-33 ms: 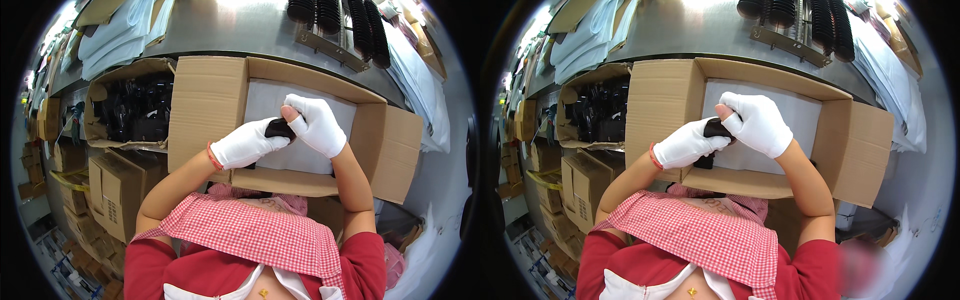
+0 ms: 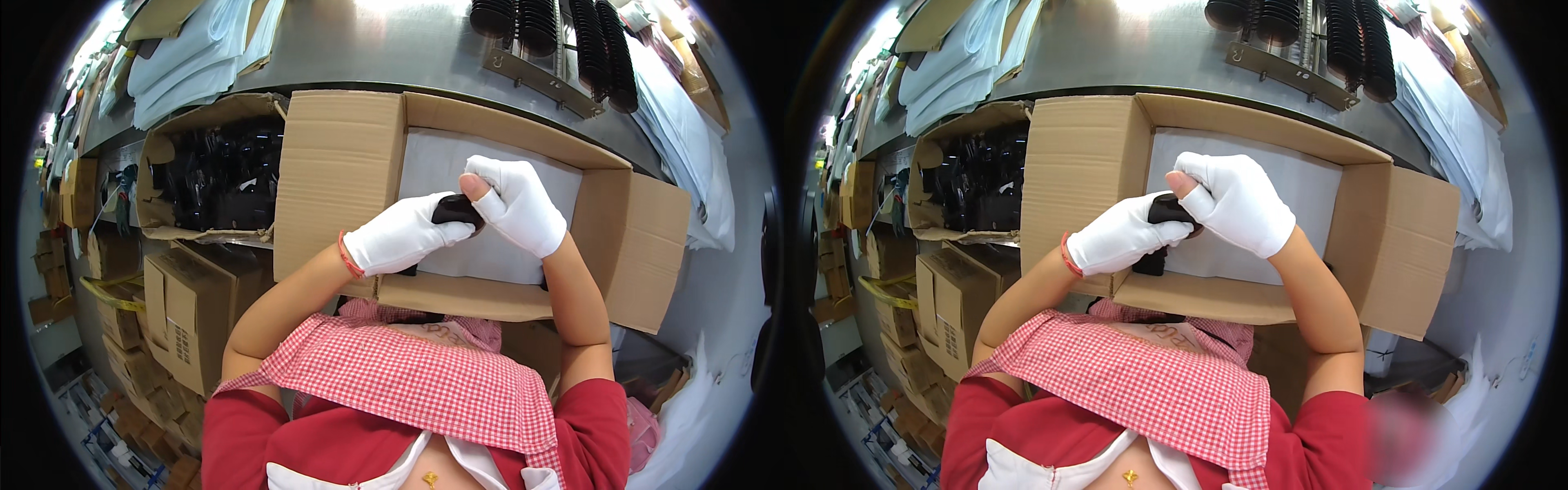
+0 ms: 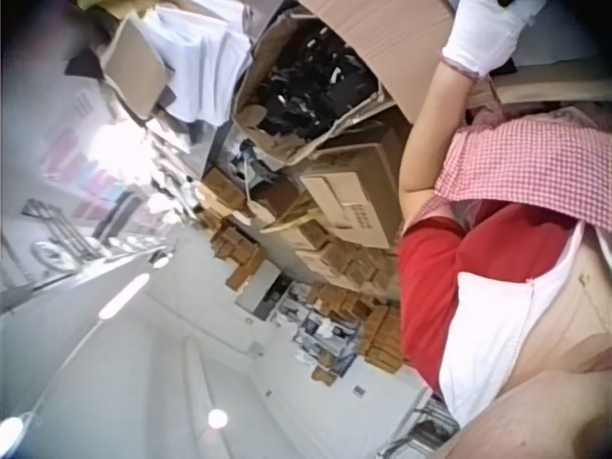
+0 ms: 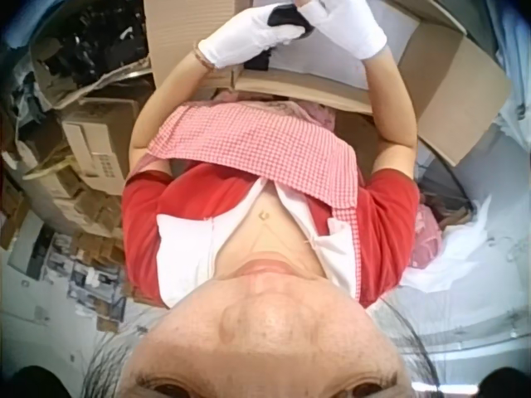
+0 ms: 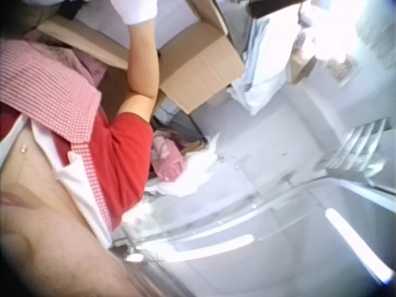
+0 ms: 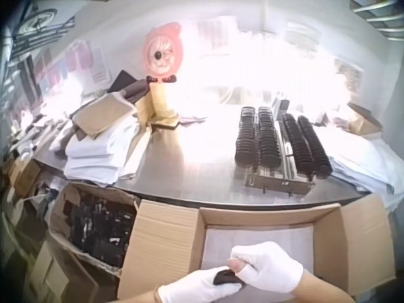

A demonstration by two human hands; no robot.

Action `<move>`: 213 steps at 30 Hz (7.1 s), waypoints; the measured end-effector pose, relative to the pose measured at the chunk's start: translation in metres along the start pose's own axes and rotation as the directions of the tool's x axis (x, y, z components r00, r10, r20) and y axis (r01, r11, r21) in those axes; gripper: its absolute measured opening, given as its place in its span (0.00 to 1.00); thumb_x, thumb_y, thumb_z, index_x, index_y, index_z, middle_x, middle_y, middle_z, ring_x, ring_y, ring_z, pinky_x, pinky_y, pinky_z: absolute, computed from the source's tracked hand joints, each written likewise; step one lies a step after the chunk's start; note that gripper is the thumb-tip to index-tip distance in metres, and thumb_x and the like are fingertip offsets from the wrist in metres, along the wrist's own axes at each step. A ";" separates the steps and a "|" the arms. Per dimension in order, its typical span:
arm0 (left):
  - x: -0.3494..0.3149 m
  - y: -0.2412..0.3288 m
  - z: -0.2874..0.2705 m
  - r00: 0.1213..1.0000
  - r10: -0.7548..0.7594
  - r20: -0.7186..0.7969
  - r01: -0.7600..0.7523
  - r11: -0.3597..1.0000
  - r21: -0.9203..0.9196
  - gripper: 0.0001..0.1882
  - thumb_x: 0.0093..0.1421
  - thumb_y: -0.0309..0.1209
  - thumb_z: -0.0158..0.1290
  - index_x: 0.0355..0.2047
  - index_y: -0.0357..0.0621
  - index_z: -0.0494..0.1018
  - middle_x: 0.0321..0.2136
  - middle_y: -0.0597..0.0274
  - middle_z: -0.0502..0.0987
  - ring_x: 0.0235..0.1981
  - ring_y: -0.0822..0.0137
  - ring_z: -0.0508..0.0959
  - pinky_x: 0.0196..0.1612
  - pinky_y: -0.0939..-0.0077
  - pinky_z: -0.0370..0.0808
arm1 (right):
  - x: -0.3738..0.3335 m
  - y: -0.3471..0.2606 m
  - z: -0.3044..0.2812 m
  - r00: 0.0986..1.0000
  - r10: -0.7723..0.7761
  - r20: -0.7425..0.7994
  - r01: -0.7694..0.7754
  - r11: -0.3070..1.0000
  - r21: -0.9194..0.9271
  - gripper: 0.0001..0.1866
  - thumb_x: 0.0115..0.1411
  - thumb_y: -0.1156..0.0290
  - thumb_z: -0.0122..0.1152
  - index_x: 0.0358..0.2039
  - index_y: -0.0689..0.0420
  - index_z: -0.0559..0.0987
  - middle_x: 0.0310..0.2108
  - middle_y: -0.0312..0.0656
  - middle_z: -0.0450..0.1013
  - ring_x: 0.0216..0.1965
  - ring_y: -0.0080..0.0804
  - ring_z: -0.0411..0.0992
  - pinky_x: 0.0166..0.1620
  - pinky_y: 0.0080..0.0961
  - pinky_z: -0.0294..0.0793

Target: The person assembles hairbrushes by attaching black bristle heads to metal frames and placing them into a cardboard box. They repeatedly pick up frames and bristle heads, connect them, and arrange the finished brushes inside the box.

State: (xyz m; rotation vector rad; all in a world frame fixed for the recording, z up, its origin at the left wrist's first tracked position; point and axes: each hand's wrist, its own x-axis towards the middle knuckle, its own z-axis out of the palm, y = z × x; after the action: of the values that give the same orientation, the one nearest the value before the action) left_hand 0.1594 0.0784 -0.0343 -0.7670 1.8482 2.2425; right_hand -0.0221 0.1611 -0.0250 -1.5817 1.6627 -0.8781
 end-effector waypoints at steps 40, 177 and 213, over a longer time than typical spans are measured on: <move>0.082 -0.075 0.035 0.892 -0.437 -0.111 0.160 0.076 0.984 0.36 0.58 0.63 0.49 0.48 0.43 0.81 0.51 0.52 0.79 0.53 0.54 0.77 0.53 0.63 0.74 | -0.003 0.076 -0.019 0.977 -0.214 0.017 0.202 0.893 -0.402 0.14 0.58 0.64 0.63 0.45 0.53 0.80 0.36 0.44 0.77 0.40 0.46 0.75 0.46 0.40 0.75; 0.184 0.062 -0.003 0.825 0.335 -0.455 -0.327 0.940 0.099 0.11 0.59 0.35 0.55 0.40 0.44 0.78 0.37 0.58 0.80 0.38 0.63 0.81 0.43 0.70 0.79 | 0.128 0.137 -0.184 0.577 -0.268 -0.772 -0.096 0.916 -0.390 0.23 0.63 0.83 0.50 0.57 0.57 0.76 0.50 0.49 0.78 0.49 0.35 0.78 0.50 0.26 0.75; 0.187 0.073 0.004 0.821 0.376 -0.429 -0.168 0.878 0.448 0.17 0.53 0.35 0.53 0.40 0.40 0.81 0.40 0.49 0.81 0.45 0.51 0.80 0.52 0.66 0.76 | 0.222 0.272 -0.228 0.510 -0.474 -0.718 -0.189 0.752 -0.631 0.23 0.66 0.77 0.49 0.59 0.45 0.76 0.47 0.49 0.79 0.39 0.45 0.80 0.42 0.37 0.77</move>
State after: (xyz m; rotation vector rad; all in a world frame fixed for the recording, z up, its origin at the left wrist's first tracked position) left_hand -0.0335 0.0255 -0.0559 -1.1487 2.7102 1.8026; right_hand -0.3706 -0.0450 -0.1320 -1.8980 2.8310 -1.4546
